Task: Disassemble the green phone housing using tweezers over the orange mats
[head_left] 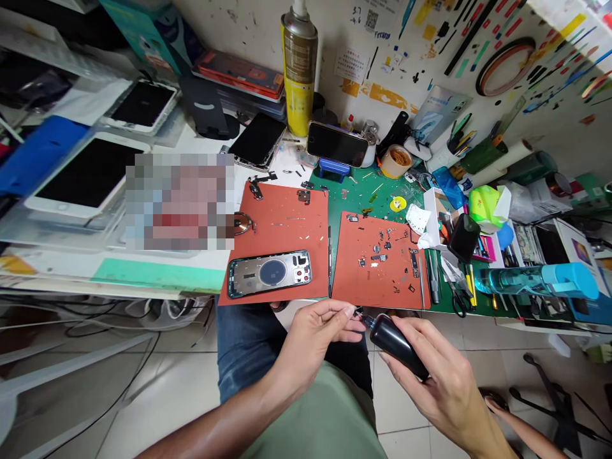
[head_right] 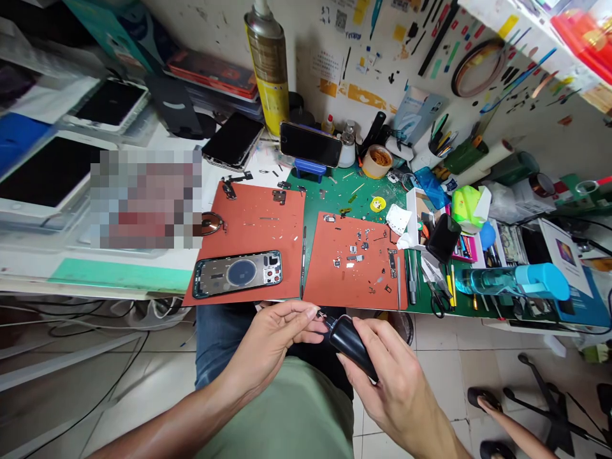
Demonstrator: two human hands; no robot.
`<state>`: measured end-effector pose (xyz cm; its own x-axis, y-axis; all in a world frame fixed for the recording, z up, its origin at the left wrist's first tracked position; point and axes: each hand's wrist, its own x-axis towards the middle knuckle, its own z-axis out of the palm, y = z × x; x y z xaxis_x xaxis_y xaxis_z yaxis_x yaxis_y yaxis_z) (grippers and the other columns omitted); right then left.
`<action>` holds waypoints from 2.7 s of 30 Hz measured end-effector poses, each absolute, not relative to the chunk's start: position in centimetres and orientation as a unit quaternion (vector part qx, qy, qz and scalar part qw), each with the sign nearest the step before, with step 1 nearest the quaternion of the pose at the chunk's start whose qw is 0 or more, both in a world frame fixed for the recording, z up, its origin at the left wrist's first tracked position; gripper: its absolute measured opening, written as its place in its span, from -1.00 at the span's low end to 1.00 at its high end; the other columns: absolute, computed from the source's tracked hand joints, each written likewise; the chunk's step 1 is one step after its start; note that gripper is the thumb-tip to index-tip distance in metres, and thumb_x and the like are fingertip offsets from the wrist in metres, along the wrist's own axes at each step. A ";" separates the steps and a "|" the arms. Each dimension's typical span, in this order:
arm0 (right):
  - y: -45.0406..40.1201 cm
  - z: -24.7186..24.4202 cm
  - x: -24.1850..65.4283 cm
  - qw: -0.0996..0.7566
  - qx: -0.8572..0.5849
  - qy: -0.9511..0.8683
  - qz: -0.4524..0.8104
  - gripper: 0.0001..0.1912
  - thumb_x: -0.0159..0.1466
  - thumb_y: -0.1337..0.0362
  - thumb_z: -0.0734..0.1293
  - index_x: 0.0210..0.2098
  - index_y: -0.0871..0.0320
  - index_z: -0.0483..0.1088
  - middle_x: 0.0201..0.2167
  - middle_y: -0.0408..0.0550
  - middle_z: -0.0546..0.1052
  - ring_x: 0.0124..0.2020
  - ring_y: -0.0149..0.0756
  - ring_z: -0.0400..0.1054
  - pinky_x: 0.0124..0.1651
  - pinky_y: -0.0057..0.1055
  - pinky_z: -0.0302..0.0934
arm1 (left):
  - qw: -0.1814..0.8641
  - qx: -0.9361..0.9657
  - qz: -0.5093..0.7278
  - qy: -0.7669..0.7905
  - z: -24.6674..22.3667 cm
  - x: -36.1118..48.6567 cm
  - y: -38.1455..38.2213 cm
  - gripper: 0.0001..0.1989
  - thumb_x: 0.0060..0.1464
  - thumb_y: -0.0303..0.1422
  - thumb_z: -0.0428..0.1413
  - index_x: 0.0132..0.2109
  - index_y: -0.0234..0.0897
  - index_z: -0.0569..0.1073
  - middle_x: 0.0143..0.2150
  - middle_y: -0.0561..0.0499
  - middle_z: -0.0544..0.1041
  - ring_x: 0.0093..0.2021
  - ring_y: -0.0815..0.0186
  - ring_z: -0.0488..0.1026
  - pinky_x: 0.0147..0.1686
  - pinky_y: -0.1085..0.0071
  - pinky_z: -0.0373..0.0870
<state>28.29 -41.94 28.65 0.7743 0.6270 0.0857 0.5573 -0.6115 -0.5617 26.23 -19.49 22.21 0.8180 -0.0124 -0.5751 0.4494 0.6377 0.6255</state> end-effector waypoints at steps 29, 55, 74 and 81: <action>-43.5 27.5 36.5 0.546 -0.835 -0.036 -0.057 -0.34 0.27 0.12 0.62 0.32 0.00 0.50 0.27 0.07 0.60 0.25 0.04 0.54 0.33 -0.01 0.43 | 0.846 0.431 -0.140 0.282 21.5 26.8 -18.3 -0.51 -0.04 0.02 0.53 -0.22 -0.33 0.71 -0.28 -0.18 0.78 -0.31 0.17 0.73 -0.31 0.40 0.67; -37.0 24.2 58.8 0.379 -0.919 -0.028 -0.106 -0.48 0.18 0.34 0.58 0.13 0.14 0.54 0.13 0.14 0.66 0.10 -0.01 0.55 0.27 -0.03 0.36 | 0.803 0.466 -0.204 0.312 22.0 28.7 -18.4 -0.30 -0.32 0.20 0.56 -0.26 -0.31 0.63 -0.26 -0.27 0.78 -0.35 0.12 0.72 -0.34 0.35 0.64; -40.3 19.8 26.7 0.664 -0.686 0.092 0.282 -0.48 0.44 -0.21 0.39 -0.26 0.15 0.53 -0.42 -0.11 0.55 -0.56 -0.46 0.26 -0.46 -0.44 0.07 | 0.780 0.506 -0.287 0.232 20.7 27.4 -20.2 -0.41 -0.10 0.11 0.52 -0.23 -0.34 0.63 -0.35 -0.17 0.74 -0.42 0.20 0.69 -0.34 0.34 0.65; -38.5 20.6 29.5 0.651 -0.687 0.052 0.319 -0.52 0.42 -0.19 0.42 -0.23 0.14 0.50 -0.57 -0.25 0.40 -0.58 -0.45 0.18 -0.46 -0.44 0.03 | 0.780 0.528 -0.246 0.230 21.2 28.5 -19.3 -0.46 -0.04 0.09 0.48 -0.22 -0.32 0.63 -0.37 -0.14 0.73 -0.46 0.20 0.67 -0.33 0.30 0.64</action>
<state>29.52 -38.51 20.59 0.7912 0.3431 -0.5063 -0.4870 -0.1473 -0.8609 28.53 -19.31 21.17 0.7731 -0.1419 -0.6182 0.6266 0.3215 0.7099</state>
